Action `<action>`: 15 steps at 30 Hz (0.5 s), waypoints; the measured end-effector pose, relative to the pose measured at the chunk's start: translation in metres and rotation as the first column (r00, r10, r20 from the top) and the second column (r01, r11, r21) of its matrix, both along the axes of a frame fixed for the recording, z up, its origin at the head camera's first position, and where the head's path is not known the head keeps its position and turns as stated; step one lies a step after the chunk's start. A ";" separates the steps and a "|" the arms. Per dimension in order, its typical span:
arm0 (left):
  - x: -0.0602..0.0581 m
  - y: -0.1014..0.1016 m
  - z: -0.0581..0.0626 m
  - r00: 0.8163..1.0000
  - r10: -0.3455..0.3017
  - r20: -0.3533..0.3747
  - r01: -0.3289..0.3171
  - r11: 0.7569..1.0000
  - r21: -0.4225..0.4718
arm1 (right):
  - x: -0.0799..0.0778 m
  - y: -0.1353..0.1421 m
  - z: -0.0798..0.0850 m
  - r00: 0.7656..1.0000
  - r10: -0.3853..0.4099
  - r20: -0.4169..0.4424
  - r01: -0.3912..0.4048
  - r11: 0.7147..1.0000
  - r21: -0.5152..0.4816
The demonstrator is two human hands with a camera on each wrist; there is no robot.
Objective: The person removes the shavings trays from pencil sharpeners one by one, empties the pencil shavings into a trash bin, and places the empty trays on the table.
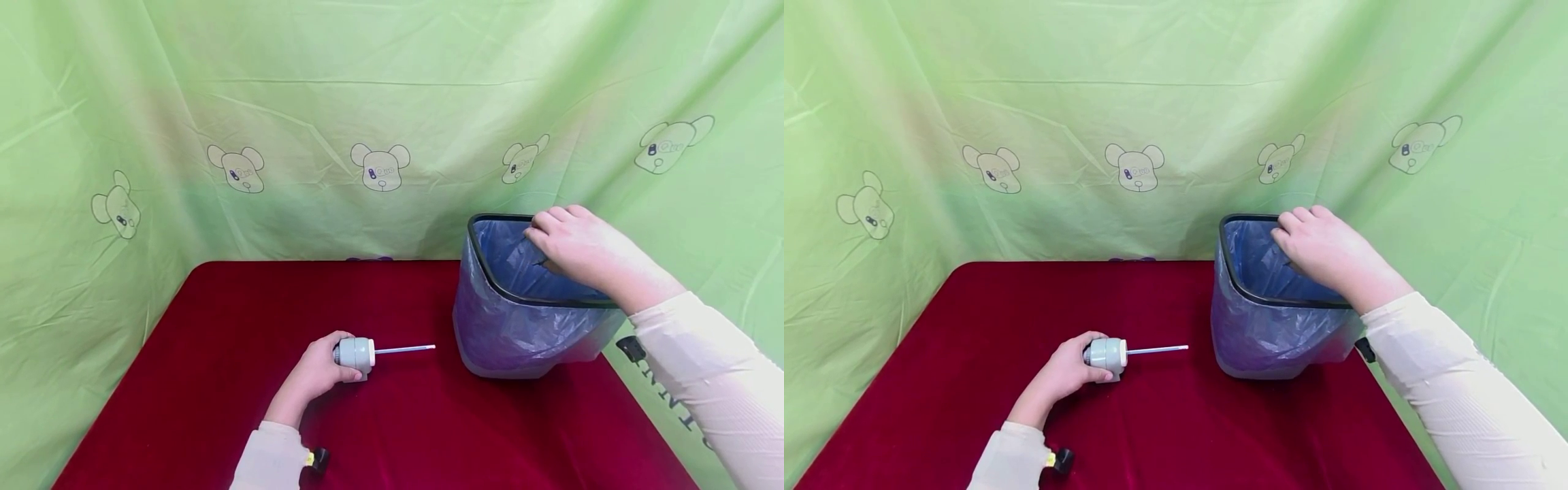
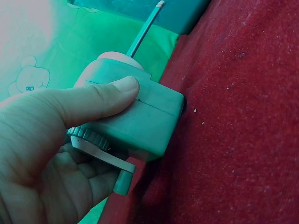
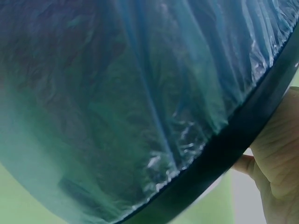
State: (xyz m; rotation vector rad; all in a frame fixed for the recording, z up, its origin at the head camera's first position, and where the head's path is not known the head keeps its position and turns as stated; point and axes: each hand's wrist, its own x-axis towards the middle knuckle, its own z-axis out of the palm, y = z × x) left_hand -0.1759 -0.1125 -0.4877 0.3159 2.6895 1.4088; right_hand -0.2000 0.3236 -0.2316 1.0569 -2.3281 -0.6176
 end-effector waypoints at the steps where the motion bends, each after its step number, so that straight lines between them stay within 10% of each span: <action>1: 0.000 0.000 0.000 1.000 0.001 0.001 -0.001 1.000 -0.002 | 0.000 0.000 0.000 1.000 0.000 0.002 0.000 1.000 0.000; 15: 0.002 0.001 0.003 1.000 0.001 -0.007 -0.001 1.000 0.004 | 0.000 0.001 0.000 1.000 0.029 0.005 -0.029 1.000 0.004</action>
